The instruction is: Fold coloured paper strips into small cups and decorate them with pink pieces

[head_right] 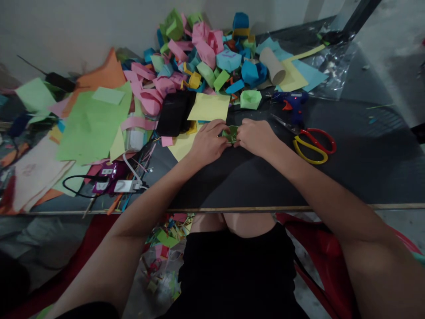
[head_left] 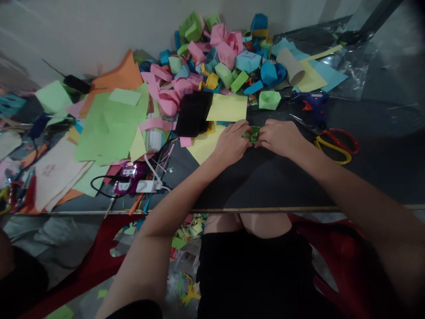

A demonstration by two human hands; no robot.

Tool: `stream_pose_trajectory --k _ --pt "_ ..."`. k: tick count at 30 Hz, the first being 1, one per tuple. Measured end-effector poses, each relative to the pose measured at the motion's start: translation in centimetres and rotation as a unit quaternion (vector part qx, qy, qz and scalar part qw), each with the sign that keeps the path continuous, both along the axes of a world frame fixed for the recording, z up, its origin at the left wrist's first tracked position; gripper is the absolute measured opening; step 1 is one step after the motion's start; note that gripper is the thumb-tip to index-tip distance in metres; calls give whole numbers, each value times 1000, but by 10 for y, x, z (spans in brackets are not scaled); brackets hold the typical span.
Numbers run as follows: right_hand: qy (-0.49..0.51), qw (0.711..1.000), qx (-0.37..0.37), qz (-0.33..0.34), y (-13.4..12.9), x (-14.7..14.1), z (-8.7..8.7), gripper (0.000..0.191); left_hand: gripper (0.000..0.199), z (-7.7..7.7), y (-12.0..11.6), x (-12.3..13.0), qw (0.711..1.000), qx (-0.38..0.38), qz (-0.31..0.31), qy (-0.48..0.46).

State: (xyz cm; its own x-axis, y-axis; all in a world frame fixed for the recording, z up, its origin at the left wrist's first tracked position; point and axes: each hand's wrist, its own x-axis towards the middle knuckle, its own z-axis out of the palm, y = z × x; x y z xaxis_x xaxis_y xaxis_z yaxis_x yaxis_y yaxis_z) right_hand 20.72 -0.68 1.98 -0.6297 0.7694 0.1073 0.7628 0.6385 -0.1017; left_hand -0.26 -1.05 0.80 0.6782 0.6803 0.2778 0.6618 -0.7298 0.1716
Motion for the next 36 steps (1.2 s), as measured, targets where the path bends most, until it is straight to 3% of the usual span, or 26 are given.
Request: stream_pose_trajectory --k 5,12,24,36 --pt "-42 999 8 20 -5 -1 10 25 17 4 7 3 1000 -18 -1 11" --pt "31 998 62 -10 -5 2 -6 26 23 4 9 0 1000 -14 -23 8" --pt "-1 999 45 16 6 7 -11 28 20 -1 13 4 1000 -17 -9 -6" --pt "57 998 19 22 11 13 -16 31 23 -1 11 6 1000 -14 -16 6"
